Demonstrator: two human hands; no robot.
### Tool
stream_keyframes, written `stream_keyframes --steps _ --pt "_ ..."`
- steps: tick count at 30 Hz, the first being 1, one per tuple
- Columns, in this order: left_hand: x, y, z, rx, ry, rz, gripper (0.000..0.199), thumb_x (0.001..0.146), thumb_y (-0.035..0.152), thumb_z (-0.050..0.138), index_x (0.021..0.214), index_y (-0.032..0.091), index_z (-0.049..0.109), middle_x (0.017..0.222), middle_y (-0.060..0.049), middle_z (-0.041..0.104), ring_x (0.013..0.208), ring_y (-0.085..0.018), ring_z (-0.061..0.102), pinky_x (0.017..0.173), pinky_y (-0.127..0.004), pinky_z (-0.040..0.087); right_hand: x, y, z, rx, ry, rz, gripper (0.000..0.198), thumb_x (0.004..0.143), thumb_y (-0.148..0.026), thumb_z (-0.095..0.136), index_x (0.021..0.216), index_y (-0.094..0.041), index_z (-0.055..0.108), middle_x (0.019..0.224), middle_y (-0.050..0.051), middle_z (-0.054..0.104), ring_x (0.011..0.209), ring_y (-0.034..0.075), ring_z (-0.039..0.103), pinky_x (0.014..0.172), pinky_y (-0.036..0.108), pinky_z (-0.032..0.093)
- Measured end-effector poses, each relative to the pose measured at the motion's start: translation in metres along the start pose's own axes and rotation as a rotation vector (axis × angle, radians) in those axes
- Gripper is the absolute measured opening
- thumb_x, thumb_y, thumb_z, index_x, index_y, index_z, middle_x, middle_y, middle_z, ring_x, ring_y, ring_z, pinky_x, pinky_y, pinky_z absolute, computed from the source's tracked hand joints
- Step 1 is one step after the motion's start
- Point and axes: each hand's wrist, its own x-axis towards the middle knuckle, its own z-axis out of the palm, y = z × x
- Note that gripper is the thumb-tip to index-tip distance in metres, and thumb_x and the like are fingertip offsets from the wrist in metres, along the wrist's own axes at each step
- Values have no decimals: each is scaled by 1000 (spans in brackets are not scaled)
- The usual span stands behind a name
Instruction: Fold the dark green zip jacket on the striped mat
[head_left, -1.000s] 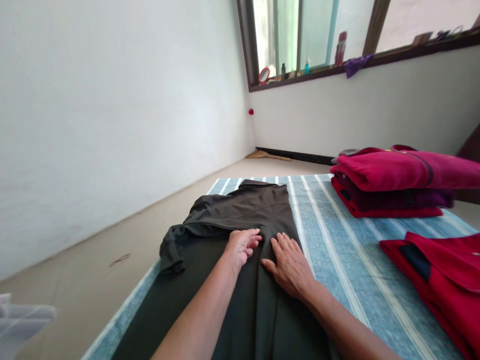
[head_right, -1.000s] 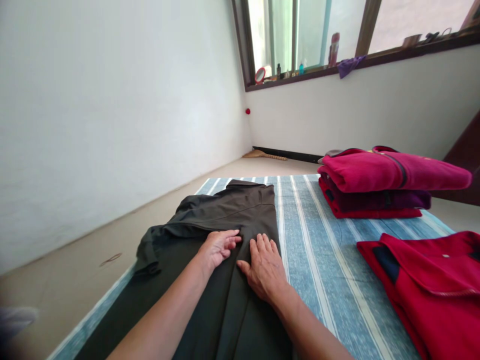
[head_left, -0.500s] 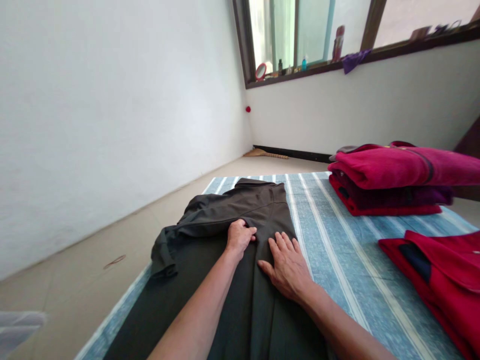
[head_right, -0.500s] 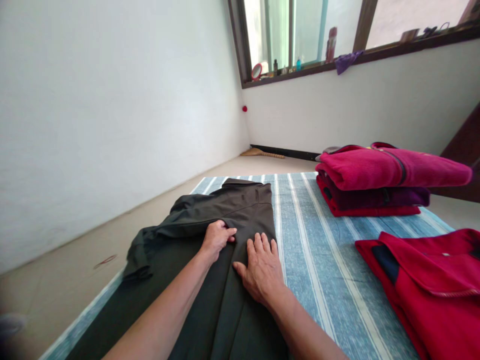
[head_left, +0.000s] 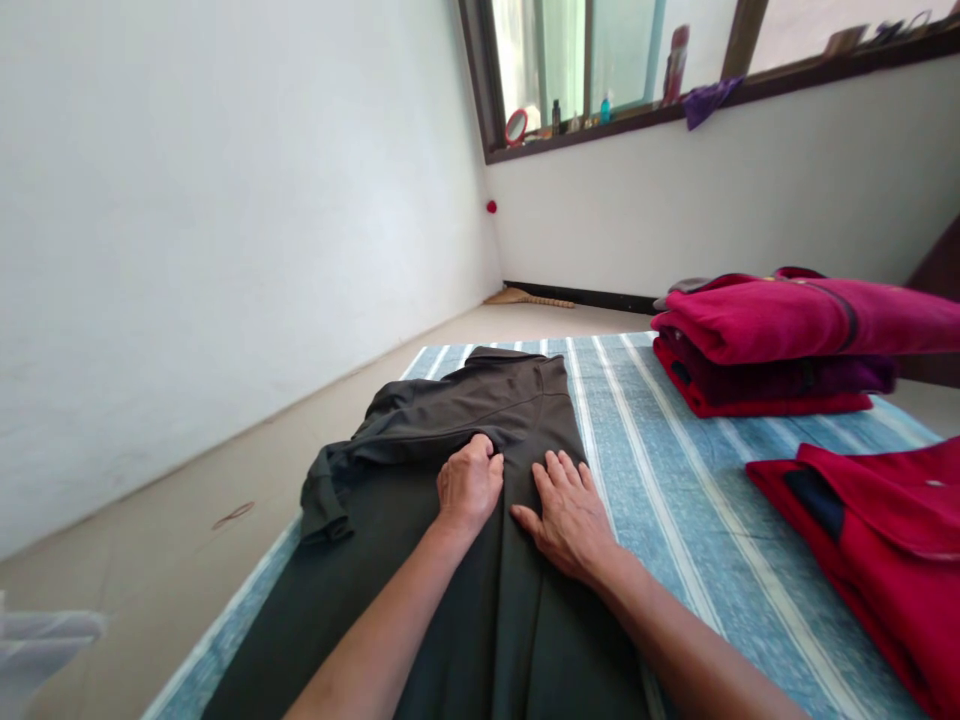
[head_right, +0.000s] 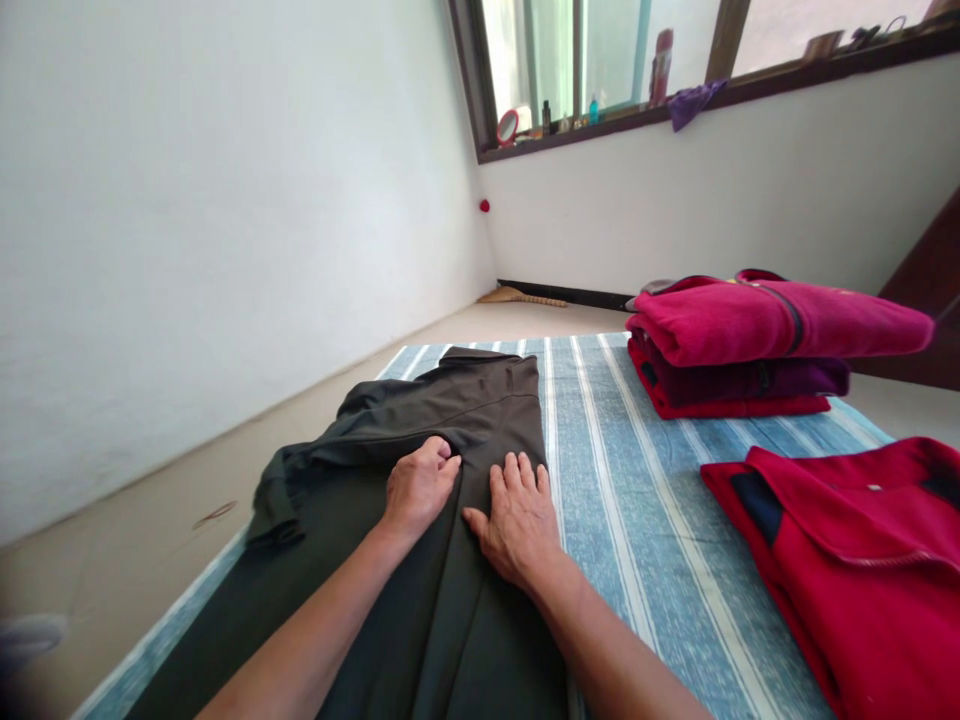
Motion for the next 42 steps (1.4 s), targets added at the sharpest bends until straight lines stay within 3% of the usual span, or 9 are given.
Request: stream_keyframes --steps 5,7,12,16,20,29,33,38,42 --pt "-42 2 0 -82 -74 341 23 84 15 45 99 20 62 111 -9 63 106 -21 57 94 -30 40 0 3 -2 10 -15 10 59 90 -47 38 136 -10 43 147 17 33 137 31 23 110 48 17" --pt "-55 0 3 -164 -98 399 28 84 16 45 107 17 61 120 -13 60 115 -23 53 101 -33 36 0 4 -2 18 -10 15 55 92 -42 36 135 -10 44 146 16 34 137 30 24 110 47 17" --pt "-78 -3 4 -220 -230 315 40 85 29 52 122 18 55 136 -14 50 130 -26 39 111 -43 24 1 8 6 77 73 24 47 92 -36 37 129 -10 50 142 16 40 135 29 29 109 48 21" --pt "-87 -4 5 46 -297 390 46 88 29 48 131 16 46 144 -13 40 136 -25 29 111 -50 22 6 16 14 221 268 17 36 90 -29 39 114 -14 61 128 16 55 124 27 44 104 45 32" --pt "-87 -3 3 219 -302 429 47 89 30 47 133 13 44 145 -14 37 137 -25 27 110 -49 26 12 25 15 277 368 13 33 89 -26 38 107 -14 64 116 16 61 113 24 53 97 38 41" --pt "-88 6 2 205 -269 417 52 93 40 39 135 11 42 147 -17 33 138 -26 25 110 -48 26 12 35 9 350 484 -47 29 85 -21 40 102 -18 63 115 13 61 113 23 51 98 41 39" --pt "-91 8 6 243 -330 369 59 90 44 43 138 9 39 150 -17 27 139 -28 19 111 -48 24 15 46 3 383 487 33 30 82 -21 42 102 -17 63 112 12 62 108 22 55 96 38 41" --pt "-93 9 7 248 -338 357 60 90 44 44 139 10 38 151 -16 23 140 -28 15 112 -47 21 20 62 -7 442 498 229 35 80 -26 40 104 -13 63 97 11 66 86 21 62 81 33 46" --pt "-92 10 8 247 -326 332 60 89 44 45 139 10 38 152 -17 19 140 -29 13 112 -47 22 20 65 -11 482 448 316 36 78 -28 44 106 -14 62 82 5 68 72 17 62 69 28 46"
